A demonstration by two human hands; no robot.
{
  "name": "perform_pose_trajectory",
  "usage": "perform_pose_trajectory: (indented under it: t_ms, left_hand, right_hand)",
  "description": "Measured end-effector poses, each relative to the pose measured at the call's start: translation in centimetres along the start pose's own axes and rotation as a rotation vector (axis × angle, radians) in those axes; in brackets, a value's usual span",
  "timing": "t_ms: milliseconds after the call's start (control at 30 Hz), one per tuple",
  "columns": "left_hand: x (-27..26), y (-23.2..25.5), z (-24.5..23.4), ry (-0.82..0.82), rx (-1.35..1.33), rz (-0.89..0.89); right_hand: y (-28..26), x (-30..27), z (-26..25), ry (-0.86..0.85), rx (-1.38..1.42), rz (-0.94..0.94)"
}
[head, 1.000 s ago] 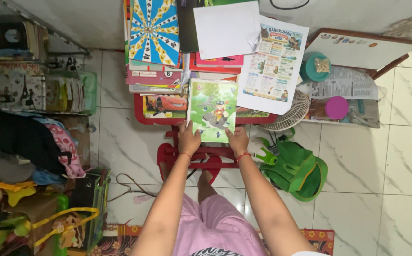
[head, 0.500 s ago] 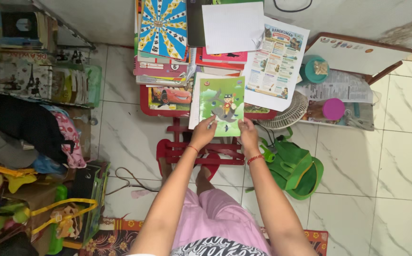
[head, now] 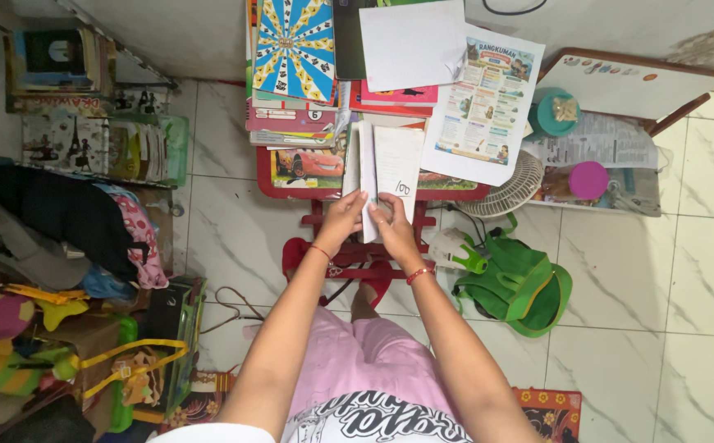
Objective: The person picks up and arranges various books, folders, and papers by hand, moving them between a small red table and a storage shelf area on the floor.
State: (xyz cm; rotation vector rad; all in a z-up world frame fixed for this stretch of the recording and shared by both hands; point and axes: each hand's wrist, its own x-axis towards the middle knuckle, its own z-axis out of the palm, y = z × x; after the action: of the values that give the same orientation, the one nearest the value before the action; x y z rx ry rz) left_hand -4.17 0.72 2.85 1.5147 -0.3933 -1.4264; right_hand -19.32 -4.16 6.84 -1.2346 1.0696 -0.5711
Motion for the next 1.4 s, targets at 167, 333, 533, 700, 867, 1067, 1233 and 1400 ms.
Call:
perform_pose_trajectory:
  t_ms: [167,333,533,700,867,1067,1233,1400]
  left_hand:
    - [-1.2,3.0,0.1,-0.053,-0.024,-0.186]
    - [0.4,1.6,0.0,-0.100,-0.035,-0.197]
    - [5.6,-6.9,-2.9,0.203,0.518,0.157]
    - [6.1,-8.2,-4.9,0.291,0.767,0.509]
    - [6.4,-8.0,-4.0,0.278,0.761,0.248]
    - [6.6,-8.4,-1.9,0.443,0.761,0.312]
    - [6.5,-8.4,-0.7,0.523,0.810,0.323]
    - [5.8,-8.6,-0.3,0.545,0.898,0.305]
  right_hand:
    - [0.0,0.8,-0.1,-0.029,-0.091,-0.013]
    - [1.2,2.0,-0.7,0.091,-0.280,-0.022]
    - [1.1,2.7,-4.9,0.202,-0.177,0.037]
    - [2.8,4.8,-13.2,0.317,0.115,0.059]
    - [5.6,7.4,-21.2,0.485,-0.014,0.011]
    - [8.6,10.6,-22.8,0.523,-0.169,0.035]
    - [11.2,12.9,-22.9,0.600,-0.519,0.078]
    - [12.3,13.9,-22.9,0.532,-0.616,0.014]
